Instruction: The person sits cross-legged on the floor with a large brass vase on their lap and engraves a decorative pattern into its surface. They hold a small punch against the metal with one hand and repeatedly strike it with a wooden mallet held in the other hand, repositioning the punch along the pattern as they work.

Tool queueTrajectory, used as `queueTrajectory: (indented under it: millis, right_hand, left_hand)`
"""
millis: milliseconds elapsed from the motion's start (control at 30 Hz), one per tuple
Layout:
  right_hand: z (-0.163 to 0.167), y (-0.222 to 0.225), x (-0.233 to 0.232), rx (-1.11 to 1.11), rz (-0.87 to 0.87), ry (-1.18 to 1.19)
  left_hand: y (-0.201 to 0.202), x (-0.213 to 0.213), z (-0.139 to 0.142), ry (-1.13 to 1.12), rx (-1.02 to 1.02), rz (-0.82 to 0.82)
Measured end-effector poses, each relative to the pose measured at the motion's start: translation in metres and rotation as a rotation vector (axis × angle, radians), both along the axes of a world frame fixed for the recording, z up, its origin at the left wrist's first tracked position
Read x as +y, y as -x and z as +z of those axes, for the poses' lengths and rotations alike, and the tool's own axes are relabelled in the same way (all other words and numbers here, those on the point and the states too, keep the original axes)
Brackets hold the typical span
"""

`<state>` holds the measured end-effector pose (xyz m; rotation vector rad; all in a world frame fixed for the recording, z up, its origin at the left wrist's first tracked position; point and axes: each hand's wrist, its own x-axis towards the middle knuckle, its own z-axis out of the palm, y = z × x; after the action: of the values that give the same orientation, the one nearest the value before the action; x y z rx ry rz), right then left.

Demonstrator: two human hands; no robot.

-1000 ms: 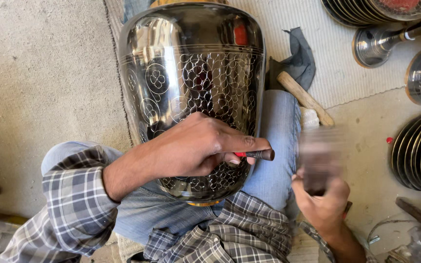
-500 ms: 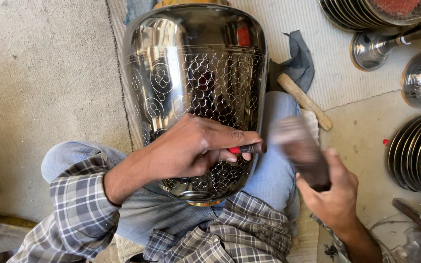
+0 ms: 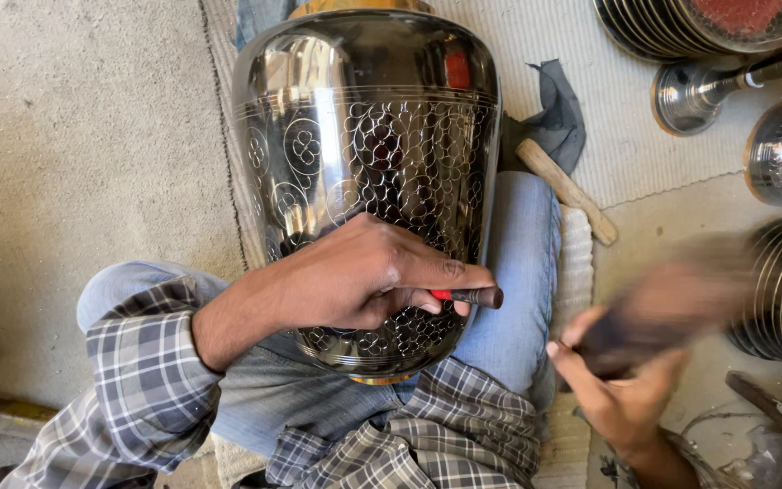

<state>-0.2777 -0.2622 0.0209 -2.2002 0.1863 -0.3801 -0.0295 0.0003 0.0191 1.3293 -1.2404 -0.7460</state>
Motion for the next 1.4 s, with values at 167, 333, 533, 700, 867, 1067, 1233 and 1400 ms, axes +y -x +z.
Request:
queueTrajectory:
  millis: [167, 333, 533, 700, 867, 1067, 1233, 1400]
  right_hand:
    - [0.002, -0.004, 0.013, 0.122, 0.074, 0.25]
    - [-0.023, 0.007, 0.036, -0.082, -0.224, -0.238]
    - [-0.053, 0.025, 0.034, 0.116, -0.305, -0.34]
    - [-0.039, 0.041, 0.03, 0.143, -0.352, -0.29]
    - [-0.024, 0.036, 0.033, -0.166, -0.326, -0.406]
    - [-0.019, 0.016, 0.021, -0.046, -0.111, 0.246]
    - [-0.009, 0.001, 0.005, 0.067, 0.034, 0.52]
    - [0.01, -0.022, -0.006, 0.015, -0.096, -0.304]
  left_hand:
    - [-0.001, -0.002, 0.006, -0.061, -0.082, -0.002]
    - [-0.003, -0.009, 0.015, -0.065, -0.148, 0.241]
    - [-0.009, -0.031, 0.007, -0.128, -0.168, 0.052]
    - [-0.016, -0.035, 0.005, -0.042, -0.157, -0.157]
    - [-0.021, -0.042, 0.007, -0.19, -0.121, -0.3]
    - [-0.019, -0.039, 0.003, -0.154, -0.235, -0.247]
    - [-0.008, -0.017, 0.005, -0.247, -0.164, -0.005]
    - [0.013, -0.006, 0.011, -0.198, -0.216, 0.285]
